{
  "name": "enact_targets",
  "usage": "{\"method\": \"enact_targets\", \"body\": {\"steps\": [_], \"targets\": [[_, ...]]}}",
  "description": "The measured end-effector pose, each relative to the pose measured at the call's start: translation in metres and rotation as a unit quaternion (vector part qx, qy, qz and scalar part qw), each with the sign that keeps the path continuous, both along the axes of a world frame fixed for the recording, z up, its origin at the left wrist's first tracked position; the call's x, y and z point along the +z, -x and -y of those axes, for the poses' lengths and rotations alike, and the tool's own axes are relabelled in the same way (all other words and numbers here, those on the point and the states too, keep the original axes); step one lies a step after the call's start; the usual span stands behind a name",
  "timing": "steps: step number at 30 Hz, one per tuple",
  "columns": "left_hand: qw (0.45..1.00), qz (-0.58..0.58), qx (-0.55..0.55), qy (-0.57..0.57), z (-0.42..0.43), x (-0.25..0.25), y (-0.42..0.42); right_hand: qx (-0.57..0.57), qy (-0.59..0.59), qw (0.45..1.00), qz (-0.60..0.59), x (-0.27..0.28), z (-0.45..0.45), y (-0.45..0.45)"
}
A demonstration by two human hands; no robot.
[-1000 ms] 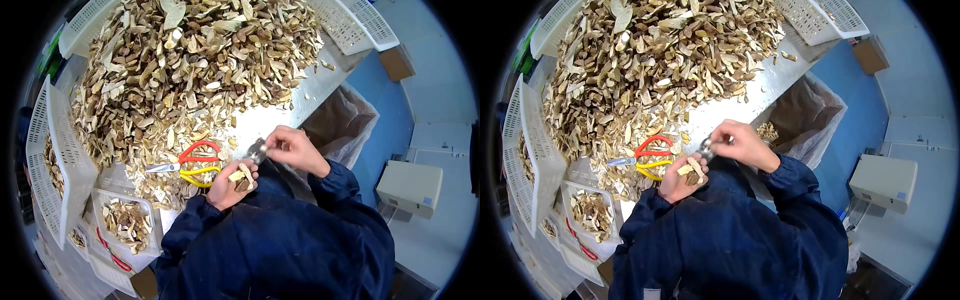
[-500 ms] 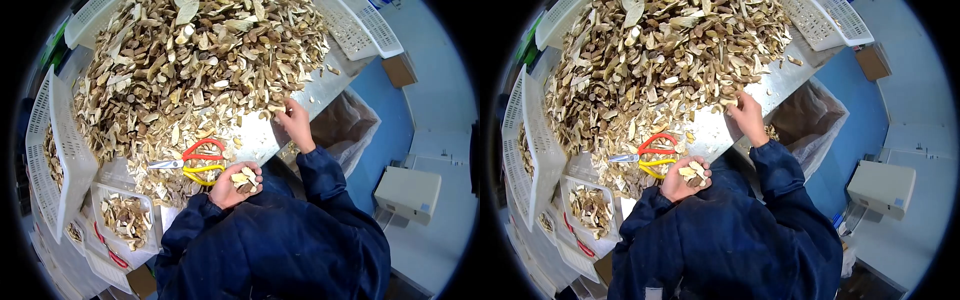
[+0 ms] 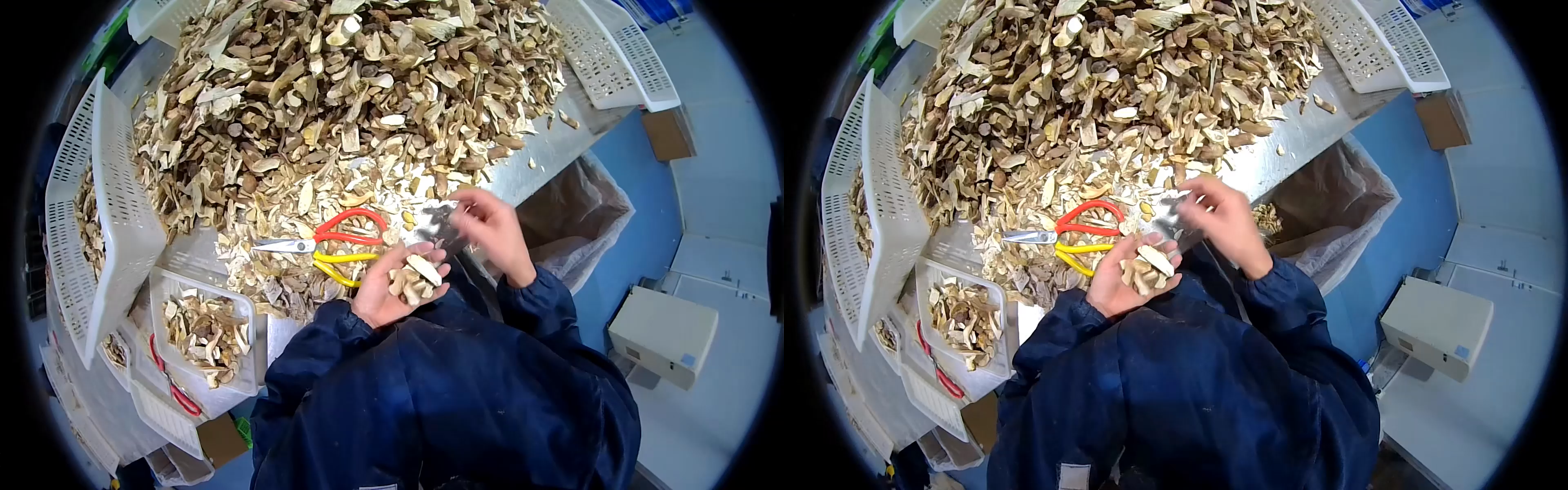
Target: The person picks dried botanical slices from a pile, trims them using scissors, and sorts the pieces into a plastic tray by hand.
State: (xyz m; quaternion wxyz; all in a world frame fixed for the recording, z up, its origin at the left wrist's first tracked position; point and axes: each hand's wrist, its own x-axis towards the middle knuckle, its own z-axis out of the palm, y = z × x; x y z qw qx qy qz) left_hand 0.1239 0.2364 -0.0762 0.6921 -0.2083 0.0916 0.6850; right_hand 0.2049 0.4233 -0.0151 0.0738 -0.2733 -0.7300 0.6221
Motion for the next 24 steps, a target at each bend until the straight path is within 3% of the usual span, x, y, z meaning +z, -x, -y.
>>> {"method": "enact_targets", "body": {"steps": [3,10,14,18,22,24], "targets": [[0.997,0.039,-0.024,-0.065,0.007,-0.018,-0.004,-0.048,-0.240,0.969,0.024,-0.030,-0.023,0.003],[0.998,0.033,-0.032,-0.052,0.009,-0.010,-0.006,-0.012,-0.461,0.879,0.122,-0.041,-0.005,0.028],[0.999,0.016,-0.003,-0.040,0.013,-0.008,0.000,-0.041,-0.324,0.943,0.063,-0.053,-0.015,0.026],[0.999,0.000,0.027,-0.019,0.012,-0.004,0.005,-0.042,0.012,0.997,0.060,-0.040,-0.016,0.023],[0.997,-0.065,0.048,0.020,0.012,0.001,0.011,0.051,0.154,0.983,0.086,-0.012,-0.006,0.022],[0.994,-0.092,0.059,0.013,0.013,0.008,0.015,0.086,0.133,0.984,0.079,-0.008,0.003,0.022]]}}
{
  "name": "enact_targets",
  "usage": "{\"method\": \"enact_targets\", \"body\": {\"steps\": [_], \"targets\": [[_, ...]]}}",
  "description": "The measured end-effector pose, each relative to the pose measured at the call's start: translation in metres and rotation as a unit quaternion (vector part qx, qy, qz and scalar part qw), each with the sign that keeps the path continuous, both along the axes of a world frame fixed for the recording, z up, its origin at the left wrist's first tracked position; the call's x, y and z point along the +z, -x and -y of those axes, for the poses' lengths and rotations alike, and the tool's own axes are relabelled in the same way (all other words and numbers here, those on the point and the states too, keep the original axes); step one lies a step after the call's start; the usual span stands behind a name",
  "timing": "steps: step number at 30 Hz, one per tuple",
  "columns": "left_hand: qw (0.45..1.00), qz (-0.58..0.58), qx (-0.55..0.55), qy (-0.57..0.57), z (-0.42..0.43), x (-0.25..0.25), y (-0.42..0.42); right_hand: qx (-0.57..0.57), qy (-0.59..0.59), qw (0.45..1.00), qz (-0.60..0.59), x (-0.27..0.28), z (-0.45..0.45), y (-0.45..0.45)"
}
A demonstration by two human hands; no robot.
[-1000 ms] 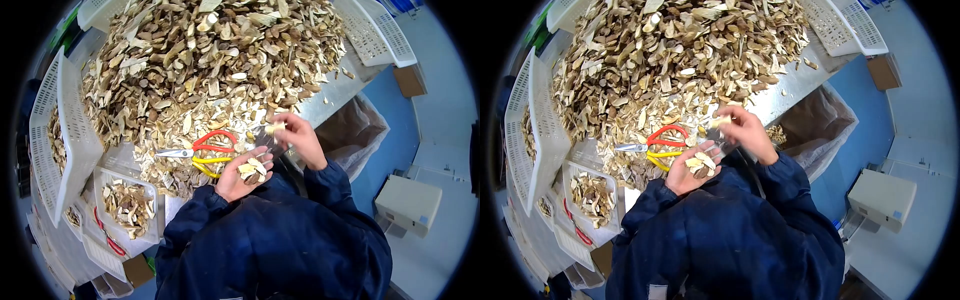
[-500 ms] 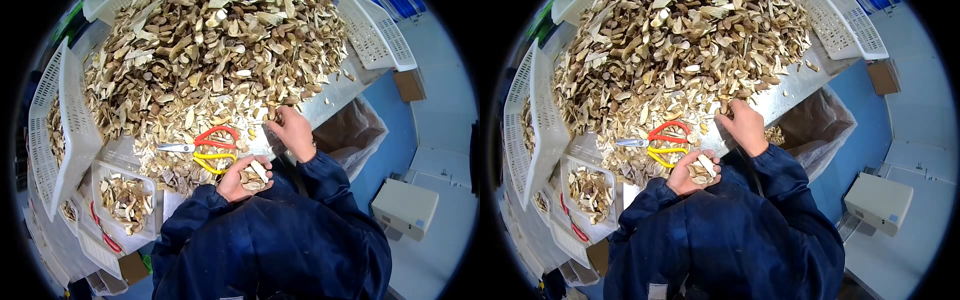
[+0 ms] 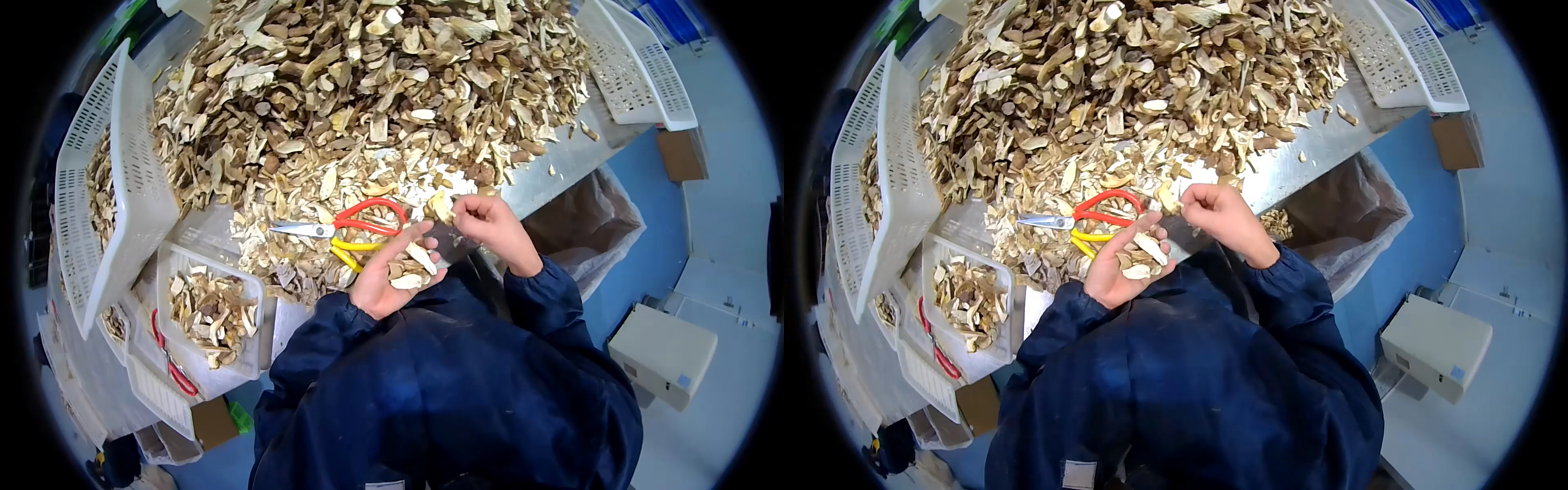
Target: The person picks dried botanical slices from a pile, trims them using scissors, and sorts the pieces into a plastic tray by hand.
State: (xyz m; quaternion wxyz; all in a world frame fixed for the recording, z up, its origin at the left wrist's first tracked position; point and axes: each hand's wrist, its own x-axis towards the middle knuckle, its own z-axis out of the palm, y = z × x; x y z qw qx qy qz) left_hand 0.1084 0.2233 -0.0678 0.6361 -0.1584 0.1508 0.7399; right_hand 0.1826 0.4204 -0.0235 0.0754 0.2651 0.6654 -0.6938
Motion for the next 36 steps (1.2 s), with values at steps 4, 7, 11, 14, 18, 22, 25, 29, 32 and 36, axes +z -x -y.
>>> {"method": "enact_targets", "body": {"steps": [4,7,11,14,18,22,25,29,32,36], "targets": [[1.000,-0.021,0.001,0.022,0.004,0.001,0.001,0.192,-0.192,0.962,-0.039,0.015,0.006,0.005],[0.994,-0.088,-0.010,0.067,0.002,0.009,0.000,0.261,-0.226,0.938,-0.041,0.023,0.006,0.014],[0.996,-0.040,0.040,0.072,0.005,0.005,-0.001,0.208,-0.146,0.962,-0.102,0.017,0.010,0.017],[0.992,-0.083,0.050,0.082,0.002,0.022,0.001,0.126,-0.073,0.983,-0.113,0.011,0.026,0.014],[0.985,-0.150,0.043,0.072,0.001,0.012,-0.005,0.073,-0.053,0.993,-0.078,0.013,0.039,0.010],[0.979,-0.180,0.040,0.081,0.001,0.007,-0.009,0.067,-0.098,0.989,-0.090,-0.001,0.043,0.005],[0.985,-0.153,0.033,0.076,0.002,0.011,-0.007,0.066,0.042,0.994,-0.081,-0.007,0.041,0.003],[0.994,-0.098,0.033,0.045,0.008,0.006,-0.007,0.079,0.151,0.985,-0.030,0.000,0.035,0.007],[0.994,-0.073,0.042,0.066,0.009,0.007,-0.005,0.094,0.141,0.985,-0.012,-0.002,0.030,0.010],[0.994,-0.065,0.052,0.074,0.008,0.021,0.001,0.032,0.021,0.998,-0.047,-0.006,0.026,0.009]]}}
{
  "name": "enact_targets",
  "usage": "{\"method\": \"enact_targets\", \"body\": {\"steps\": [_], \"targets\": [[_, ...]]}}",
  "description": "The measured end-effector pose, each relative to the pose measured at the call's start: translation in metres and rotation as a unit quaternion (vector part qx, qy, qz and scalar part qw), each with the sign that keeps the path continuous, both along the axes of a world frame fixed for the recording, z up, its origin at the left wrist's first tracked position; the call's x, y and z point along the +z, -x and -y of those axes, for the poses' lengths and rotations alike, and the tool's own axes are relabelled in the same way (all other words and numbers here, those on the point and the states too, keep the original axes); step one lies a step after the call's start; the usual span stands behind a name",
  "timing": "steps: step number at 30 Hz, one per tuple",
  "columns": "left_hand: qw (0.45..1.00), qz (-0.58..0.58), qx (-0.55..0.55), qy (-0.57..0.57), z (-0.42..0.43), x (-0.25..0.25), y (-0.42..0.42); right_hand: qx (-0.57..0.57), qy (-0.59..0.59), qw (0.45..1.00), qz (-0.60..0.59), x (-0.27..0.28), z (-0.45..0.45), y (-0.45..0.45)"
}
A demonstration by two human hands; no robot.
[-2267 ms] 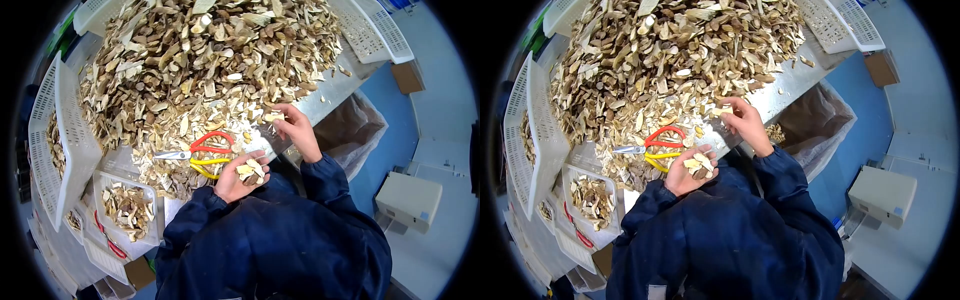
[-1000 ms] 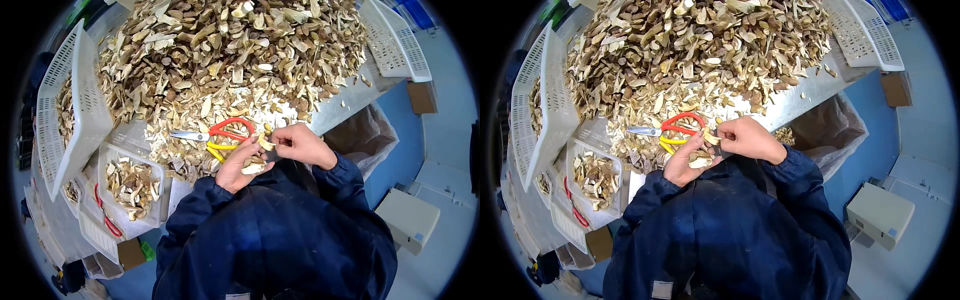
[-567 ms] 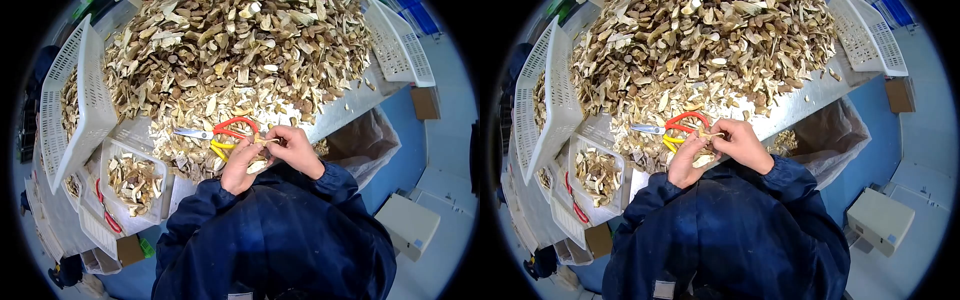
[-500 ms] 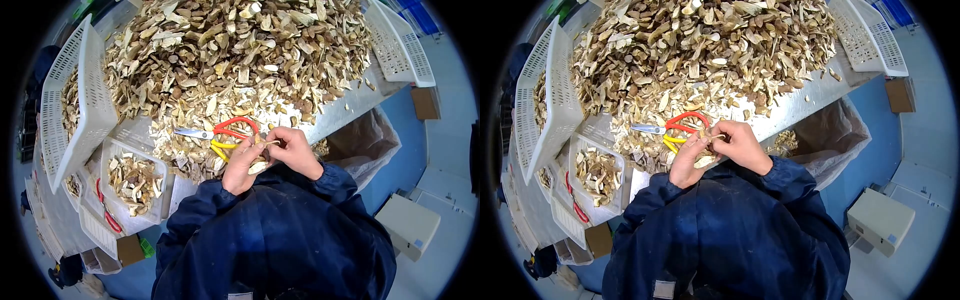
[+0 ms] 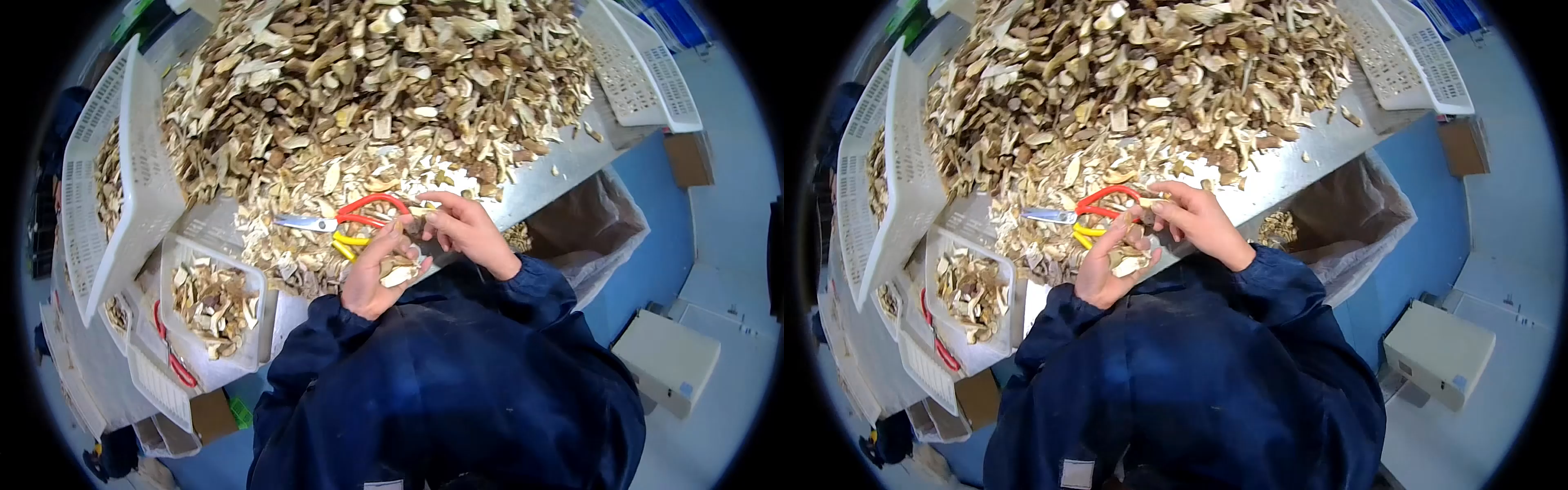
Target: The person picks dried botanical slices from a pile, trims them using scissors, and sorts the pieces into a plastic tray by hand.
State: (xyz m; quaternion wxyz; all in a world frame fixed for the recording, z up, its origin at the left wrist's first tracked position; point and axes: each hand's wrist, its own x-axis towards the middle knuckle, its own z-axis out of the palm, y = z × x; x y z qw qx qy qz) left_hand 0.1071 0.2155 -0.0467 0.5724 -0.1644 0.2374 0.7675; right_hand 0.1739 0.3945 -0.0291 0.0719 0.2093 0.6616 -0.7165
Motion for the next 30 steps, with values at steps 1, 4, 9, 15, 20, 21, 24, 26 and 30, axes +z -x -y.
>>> {"method": "enact_targets", "body": {"steps": [1,4,9,15,20,21,24,26,30], "targets": [[1.000,0.002,-0.007,-0.010,-0.001,-0.001,-0.001,-0.018,-0.057,0.998,-0.018,0.002,-0.001,-0.001],[0.999,0.027,-0.021,-0.026,0.000,-0.002,-0.003,-0.110,-0.290,0.950,-0.036,-0.004,-0.023,-0.007],[0.996,0.059,-0.052,-0.052,-0.005,-0.013,-0.008,-0.169,-0.586,0.792,0.014,-0.019,-0.056,-0.010],[0.993,0.049,-0.084,-0.062,-0.006,-0.014,-0.011,-0.226,-0.415,0.878,-0.073,-0.049,-0.072,-0.015],[0.992,0.052,-0.097,-0.056,-0.007,-0.014,-0.010,-0.300,0.206,0.927,-0.086,-0.036,-0.086,-0.039],[0.992,0.052,-0.100,-0.060,-0.008,-0.013,-0.010,-0.296,0.251,0.915,-0.106,-0.032,-0.084,-0.040],[0.991,0.052,-0.106,-0.068,-0.008,-0.013,-0.011,-0.264,0.207,0.934,-0.119,-0.030,-0.085,-0.038],[0.991,0.053,-0.107,-0.068,-0.007,-0.013,-0.011,-0.211,0.017,0.973,-0.097,-0.030,-0.088,-0.032],[0.991,0.058,-0.101,-0.065,-0.006,-0.010,-0.011,-0.024,-0.511,0.858,-0.046,-0.022,-0.078,-0.011]]}}
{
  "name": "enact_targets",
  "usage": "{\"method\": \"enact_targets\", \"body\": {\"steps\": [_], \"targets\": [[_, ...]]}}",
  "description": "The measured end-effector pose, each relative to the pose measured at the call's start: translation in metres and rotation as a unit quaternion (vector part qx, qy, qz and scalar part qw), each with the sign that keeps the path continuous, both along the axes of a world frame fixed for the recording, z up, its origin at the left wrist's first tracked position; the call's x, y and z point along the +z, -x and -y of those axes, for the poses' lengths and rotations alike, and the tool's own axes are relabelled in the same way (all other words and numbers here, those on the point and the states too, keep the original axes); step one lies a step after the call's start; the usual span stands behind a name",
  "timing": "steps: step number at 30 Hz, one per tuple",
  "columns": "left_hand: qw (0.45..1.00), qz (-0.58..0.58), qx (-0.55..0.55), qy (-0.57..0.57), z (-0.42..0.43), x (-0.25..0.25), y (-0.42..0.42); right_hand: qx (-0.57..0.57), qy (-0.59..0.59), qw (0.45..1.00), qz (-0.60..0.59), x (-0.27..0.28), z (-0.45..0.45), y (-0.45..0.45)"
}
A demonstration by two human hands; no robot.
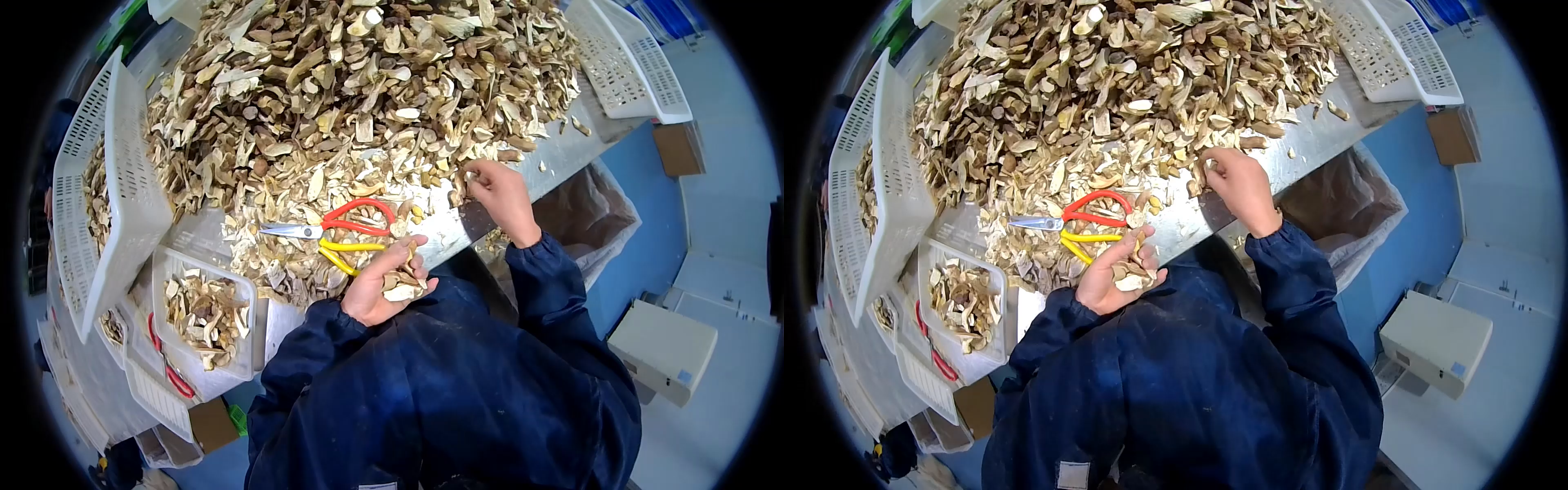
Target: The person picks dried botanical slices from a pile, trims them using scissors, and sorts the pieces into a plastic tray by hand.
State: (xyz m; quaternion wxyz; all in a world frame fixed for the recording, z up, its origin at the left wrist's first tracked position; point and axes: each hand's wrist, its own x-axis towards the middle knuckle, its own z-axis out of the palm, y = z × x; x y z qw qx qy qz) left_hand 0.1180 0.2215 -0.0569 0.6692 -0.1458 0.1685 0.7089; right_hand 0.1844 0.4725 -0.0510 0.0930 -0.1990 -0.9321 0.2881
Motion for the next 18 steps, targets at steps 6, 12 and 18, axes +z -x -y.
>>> {"method": "enact_targets", "body": {"steps": [6,12,18], "targets": [[1.000,0.006,0.000,0.005,0.000,0.000,-0.001,0.053,-0.188,0.973,0.121,-0.003,0.003,0.016],[1.000,0.010,0.001,-0.008,0.000,-0.005,-0.001,0.040,0.002,0.996,0.083,0.004,-0.004,0.016],[1.000,0.020,0.006,-0.005,-0.001,-0.006,-0.001,-0.049,0.731,0.676,-0.085,-0.003,0.000,0.005]]}}
